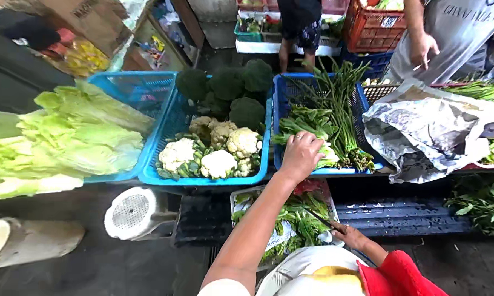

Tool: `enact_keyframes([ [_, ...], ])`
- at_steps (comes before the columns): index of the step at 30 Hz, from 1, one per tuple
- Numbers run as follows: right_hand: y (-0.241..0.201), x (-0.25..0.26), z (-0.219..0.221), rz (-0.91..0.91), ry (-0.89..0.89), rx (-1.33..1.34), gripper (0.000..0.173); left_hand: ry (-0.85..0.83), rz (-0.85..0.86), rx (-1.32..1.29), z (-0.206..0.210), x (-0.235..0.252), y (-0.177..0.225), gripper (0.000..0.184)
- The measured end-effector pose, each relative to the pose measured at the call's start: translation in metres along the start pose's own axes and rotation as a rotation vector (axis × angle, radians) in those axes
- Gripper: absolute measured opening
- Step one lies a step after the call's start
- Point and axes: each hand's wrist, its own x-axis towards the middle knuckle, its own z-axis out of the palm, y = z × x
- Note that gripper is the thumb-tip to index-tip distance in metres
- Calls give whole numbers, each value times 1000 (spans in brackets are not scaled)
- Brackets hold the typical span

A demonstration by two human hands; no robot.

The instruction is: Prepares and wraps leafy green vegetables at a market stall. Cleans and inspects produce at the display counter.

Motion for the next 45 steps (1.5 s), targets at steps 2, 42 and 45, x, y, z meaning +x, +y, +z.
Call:
enact_keyframes([
  [2,11,-1,-7,65,17,19,64,26,17,23,4,-15,8,37],
  [42,50,-38,-29,262,118,187,57,-1173,-49,-199,262,-210,7,67],
  [45,57,-48,-32,282,154,197,54,-1104,-193,-152,257,-223,-14,77],
])
